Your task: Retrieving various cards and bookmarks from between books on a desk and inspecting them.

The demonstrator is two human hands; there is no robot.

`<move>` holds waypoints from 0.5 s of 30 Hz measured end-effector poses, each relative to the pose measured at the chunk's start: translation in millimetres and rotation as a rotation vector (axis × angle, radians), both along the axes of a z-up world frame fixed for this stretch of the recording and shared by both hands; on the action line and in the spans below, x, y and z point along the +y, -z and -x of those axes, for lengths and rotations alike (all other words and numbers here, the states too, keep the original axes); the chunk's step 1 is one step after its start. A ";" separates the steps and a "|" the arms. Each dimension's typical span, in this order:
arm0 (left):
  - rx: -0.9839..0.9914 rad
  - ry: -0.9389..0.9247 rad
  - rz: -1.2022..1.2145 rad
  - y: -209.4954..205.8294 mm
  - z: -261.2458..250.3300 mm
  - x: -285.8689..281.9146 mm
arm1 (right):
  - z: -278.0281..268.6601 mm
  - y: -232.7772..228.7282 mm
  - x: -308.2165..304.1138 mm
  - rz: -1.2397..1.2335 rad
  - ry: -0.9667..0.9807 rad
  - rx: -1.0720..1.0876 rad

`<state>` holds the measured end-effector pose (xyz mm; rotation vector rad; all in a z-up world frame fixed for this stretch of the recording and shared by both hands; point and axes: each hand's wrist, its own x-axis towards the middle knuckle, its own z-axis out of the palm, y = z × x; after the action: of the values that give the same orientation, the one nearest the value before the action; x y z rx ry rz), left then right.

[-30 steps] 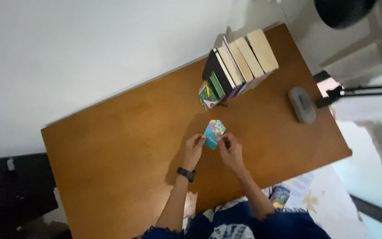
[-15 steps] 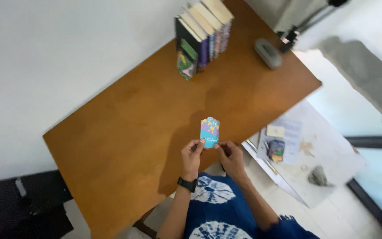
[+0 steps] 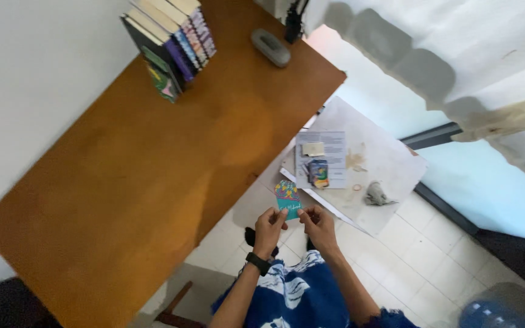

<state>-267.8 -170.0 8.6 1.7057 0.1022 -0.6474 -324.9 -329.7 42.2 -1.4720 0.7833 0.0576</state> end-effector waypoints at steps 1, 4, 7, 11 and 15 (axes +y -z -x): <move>0.006 -0.003 0.000 3.7 4.6 -12.3 | 5.7 13.0 -15.0 0.000 -0.003 0.006; 0.114 0.017 -0.021 27.7 20.6 -43.9 | 20.1 52.4 -57.5 -0.005 -0.024 0.048; 0.107 0.028 -0.088 64.3 34.2 -74.6 | 23.5 95.0 -102.9 -0.021 -0.015 0.091; 0.107 -0.026 -0.057 89.7 59.4 -111.2 | 30.5 172.3 -155.9 0.139 -0.041 0.181; 0.141 -0.036 -0.088 82.3 68.2 -134.2 | 25.6 261.9 -183.5 0.148 -0.035 0.126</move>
<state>-335.9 -304.2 -73.7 1.7380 0.2632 -0.7454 -350.5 -513.2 -219.8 -1.6345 0.8791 0.1219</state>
